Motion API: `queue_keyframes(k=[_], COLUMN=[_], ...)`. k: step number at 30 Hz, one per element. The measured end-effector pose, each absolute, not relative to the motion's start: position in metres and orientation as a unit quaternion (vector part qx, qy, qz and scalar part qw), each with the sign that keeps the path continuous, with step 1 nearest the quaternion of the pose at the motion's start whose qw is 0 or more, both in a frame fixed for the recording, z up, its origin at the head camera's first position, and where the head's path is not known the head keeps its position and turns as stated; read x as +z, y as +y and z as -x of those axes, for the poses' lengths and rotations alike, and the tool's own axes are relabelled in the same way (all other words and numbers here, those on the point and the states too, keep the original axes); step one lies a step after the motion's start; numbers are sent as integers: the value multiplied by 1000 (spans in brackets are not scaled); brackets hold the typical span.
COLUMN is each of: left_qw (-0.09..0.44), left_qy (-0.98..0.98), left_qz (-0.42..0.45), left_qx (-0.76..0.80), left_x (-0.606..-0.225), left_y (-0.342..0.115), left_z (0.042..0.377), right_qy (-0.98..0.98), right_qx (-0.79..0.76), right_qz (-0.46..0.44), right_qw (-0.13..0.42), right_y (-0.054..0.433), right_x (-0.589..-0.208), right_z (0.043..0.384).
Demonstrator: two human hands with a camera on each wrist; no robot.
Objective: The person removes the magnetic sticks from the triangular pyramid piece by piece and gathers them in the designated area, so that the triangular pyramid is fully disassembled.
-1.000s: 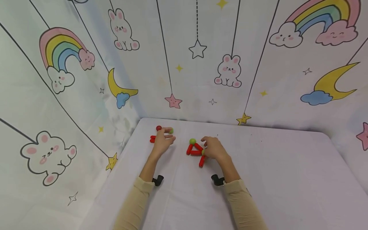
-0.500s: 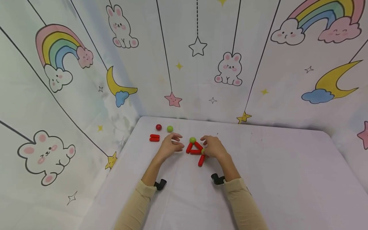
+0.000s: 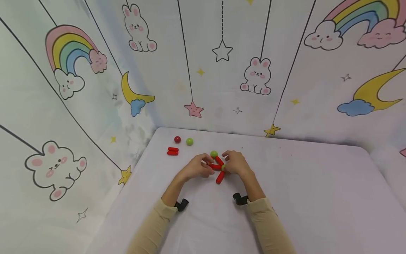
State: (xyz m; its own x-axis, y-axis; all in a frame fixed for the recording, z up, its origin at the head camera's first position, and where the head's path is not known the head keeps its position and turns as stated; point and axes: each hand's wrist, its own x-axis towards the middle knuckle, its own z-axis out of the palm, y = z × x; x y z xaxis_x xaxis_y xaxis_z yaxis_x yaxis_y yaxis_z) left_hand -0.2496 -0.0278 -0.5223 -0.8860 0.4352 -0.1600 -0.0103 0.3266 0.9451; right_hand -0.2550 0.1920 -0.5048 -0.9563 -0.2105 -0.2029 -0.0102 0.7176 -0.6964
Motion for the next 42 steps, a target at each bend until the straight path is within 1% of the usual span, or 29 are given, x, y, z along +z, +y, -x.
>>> queue_keyframes(k=[5,24,28,35,38,42], left_qw=[208,195,185,150,137,135], left_qy=[794,813,816,803,789,781], left_qz=[-155,-179,-161,-94,-87,-98], left_qx=[550,519,524,569,592,602], left_x=[-525,-529,-526,-526,-526,-526], left_y=[-23,-18,-23,-31,-31,-31], left_z=[247,248,248,251,253,254], right_qy=[912,906,907,907,909,913], right_qx=[-381,-399,-396,-395,-392,-383], right_qz=[53,45,42,41,40,38], right_qw=[140,135,133,139,138,134], right_y=[188,185,184,182,182,182], right_x=[-507,-508,-507,-505,-504,-504], right_z=[252,252,252,253,253,254])
